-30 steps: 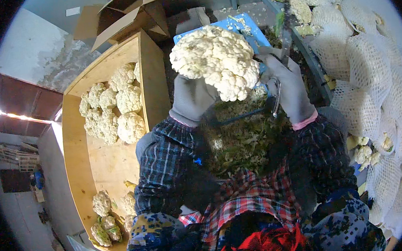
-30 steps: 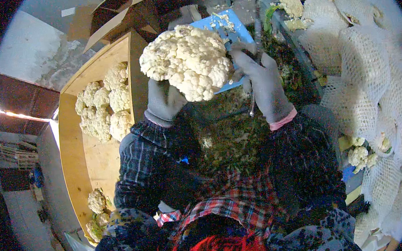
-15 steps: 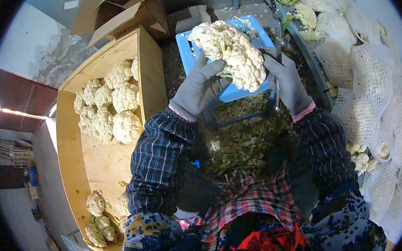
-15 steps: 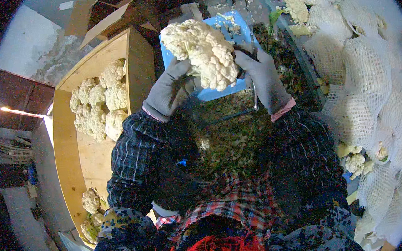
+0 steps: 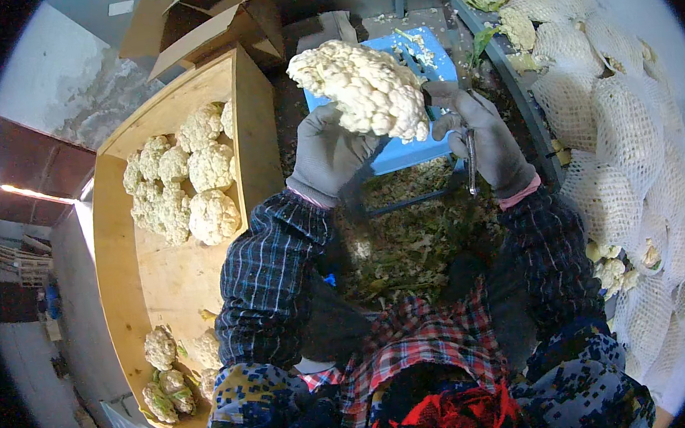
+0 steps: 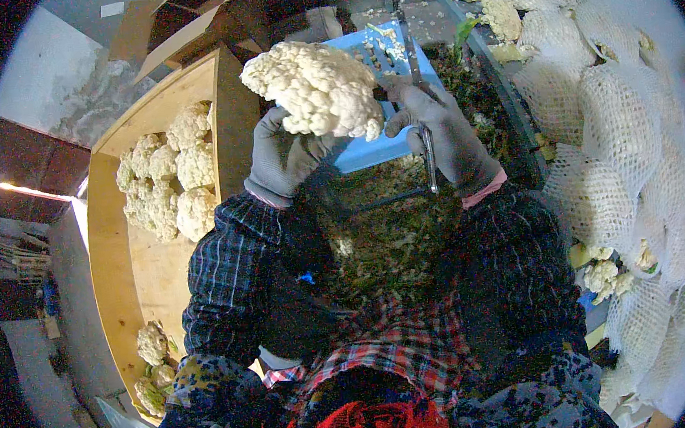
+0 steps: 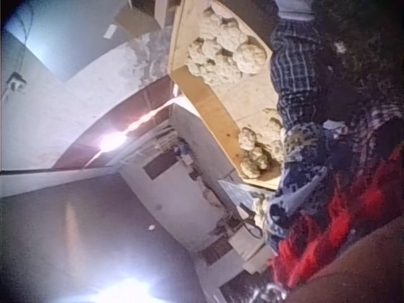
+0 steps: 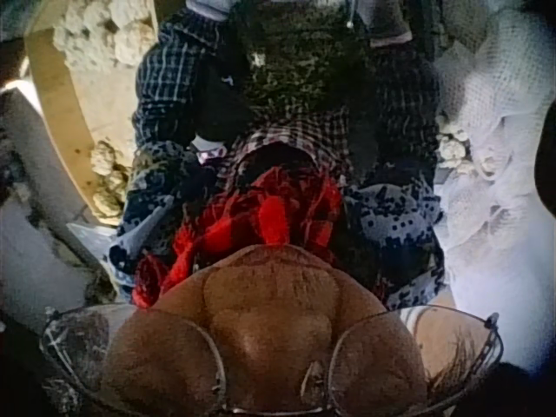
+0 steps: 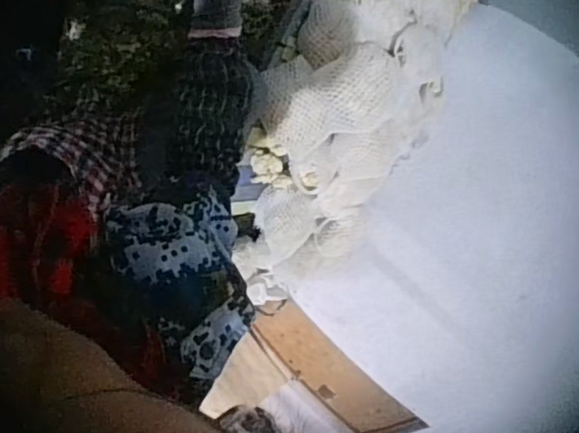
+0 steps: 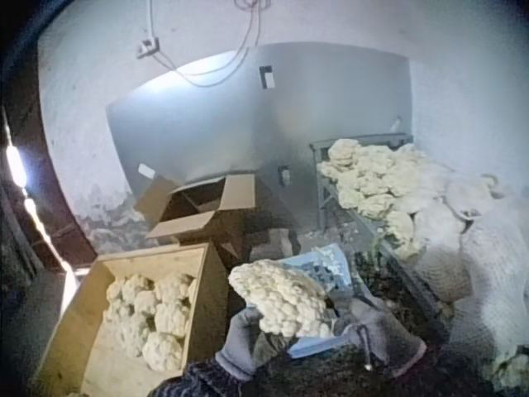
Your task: The person trims cauliflower heads using a knife on a blue plastic stool, removing outer leaves and shaping the curds. Trimmed pieces are placed into a wooden crate while waste falls to the floor.
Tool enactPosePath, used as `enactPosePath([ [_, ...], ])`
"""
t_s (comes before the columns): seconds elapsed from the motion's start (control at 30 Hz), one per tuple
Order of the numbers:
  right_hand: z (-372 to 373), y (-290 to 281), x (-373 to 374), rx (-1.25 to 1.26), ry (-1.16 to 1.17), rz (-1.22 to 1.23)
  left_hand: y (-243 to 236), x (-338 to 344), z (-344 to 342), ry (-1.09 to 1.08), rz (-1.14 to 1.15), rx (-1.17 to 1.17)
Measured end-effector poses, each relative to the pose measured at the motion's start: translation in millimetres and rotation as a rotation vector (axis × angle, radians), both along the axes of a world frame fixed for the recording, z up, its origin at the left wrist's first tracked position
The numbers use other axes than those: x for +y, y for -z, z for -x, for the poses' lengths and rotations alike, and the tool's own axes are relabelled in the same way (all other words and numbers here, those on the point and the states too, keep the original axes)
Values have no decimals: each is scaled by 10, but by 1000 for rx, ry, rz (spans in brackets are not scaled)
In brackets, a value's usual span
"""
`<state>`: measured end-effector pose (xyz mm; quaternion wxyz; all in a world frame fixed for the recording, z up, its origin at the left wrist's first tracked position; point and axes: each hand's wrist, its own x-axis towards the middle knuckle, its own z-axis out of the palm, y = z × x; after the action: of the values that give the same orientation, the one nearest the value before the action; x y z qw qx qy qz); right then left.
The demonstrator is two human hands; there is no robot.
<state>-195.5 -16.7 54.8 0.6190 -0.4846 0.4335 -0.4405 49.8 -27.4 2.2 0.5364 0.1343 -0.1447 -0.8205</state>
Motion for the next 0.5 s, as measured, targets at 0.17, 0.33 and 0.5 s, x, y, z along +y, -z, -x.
enactPosePath([
  [0.17,61,-6,-26,0,-48,46,40,-21,-7,2,-81,76],
  [0.33,128,-55,-38,164,114,-26,86,-55,-61,-17,-112,178],
  [0.5,216,3,-28,288,86,85,114,-118,-199,-96,-191,228],
])
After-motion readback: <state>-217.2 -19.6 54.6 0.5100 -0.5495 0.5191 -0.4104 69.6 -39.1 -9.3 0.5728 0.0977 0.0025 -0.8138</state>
